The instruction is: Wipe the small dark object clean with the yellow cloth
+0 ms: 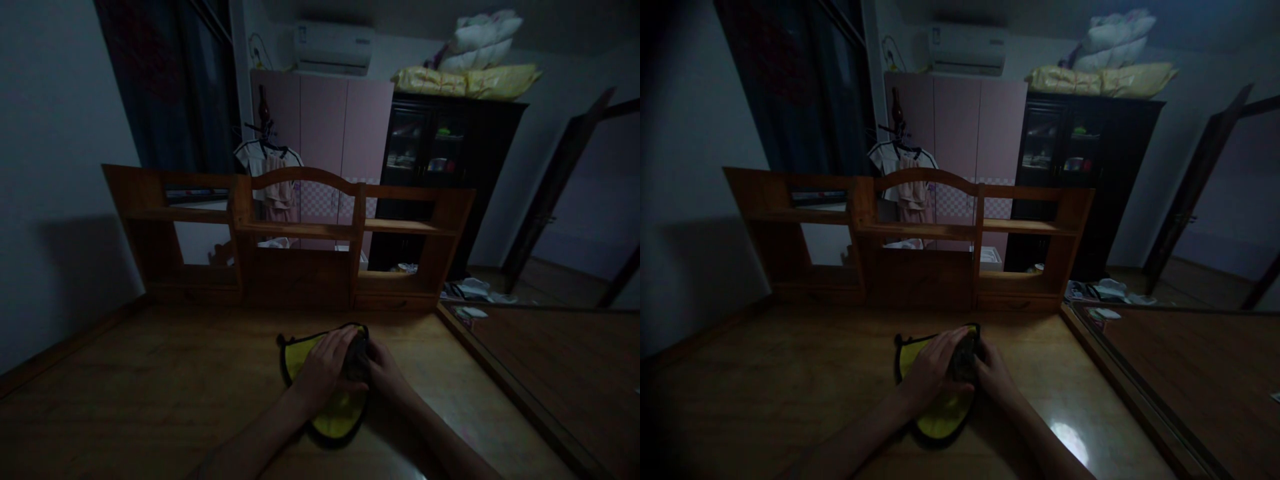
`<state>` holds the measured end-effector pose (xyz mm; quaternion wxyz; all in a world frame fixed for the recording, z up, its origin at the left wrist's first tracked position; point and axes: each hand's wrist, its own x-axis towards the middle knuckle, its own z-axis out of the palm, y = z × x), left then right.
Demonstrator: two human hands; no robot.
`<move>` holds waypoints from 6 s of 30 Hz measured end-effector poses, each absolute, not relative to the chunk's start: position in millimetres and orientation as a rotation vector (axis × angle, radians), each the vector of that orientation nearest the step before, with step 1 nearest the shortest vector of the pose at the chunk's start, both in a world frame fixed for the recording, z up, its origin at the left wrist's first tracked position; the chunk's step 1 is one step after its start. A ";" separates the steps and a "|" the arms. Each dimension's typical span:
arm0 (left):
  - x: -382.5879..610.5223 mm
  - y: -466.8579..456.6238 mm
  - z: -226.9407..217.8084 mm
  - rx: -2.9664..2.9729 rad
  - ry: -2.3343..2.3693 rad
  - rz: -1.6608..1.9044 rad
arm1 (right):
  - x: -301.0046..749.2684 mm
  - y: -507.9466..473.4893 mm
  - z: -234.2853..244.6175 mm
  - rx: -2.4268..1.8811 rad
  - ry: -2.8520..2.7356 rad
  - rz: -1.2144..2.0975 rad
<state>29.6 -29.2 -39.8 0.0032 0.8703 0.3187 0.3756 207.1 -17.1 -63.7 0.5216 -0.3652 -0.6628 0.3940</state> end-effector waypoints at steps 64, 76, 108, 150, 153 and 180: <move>26.9 -27.2 -42.8 2.662 1.007 1.160 | 210.5 -22.6 -53.5 -1.083 -1.735 0.649; 28.0 -30.8 -38.4 2.596 1.000 1.183 | 216.0 -20.6 -59.9 -1.132 -1.749 0.513; 30.2 -30.3 -40.8 2.469 1.020 1.229 | 213.0 -27.5 -49.0 -1.243 -1.757 0.378; 24.2 -39.5 -31.8 2.699 0.823 1.261 | 218.6 -23.8 -56.7 -1.033 -1.845 0.536; 24.1 -38.9 -31.5 2.730 0.819 1.273 | 218.6 -25.7 -55.7 -1.066 -1.875 0.489; 25.4 -32.3 -39.1 2.671 1.015 1.360 | 217.5 -23.6 -59.5 -1.126 -1.974 0.306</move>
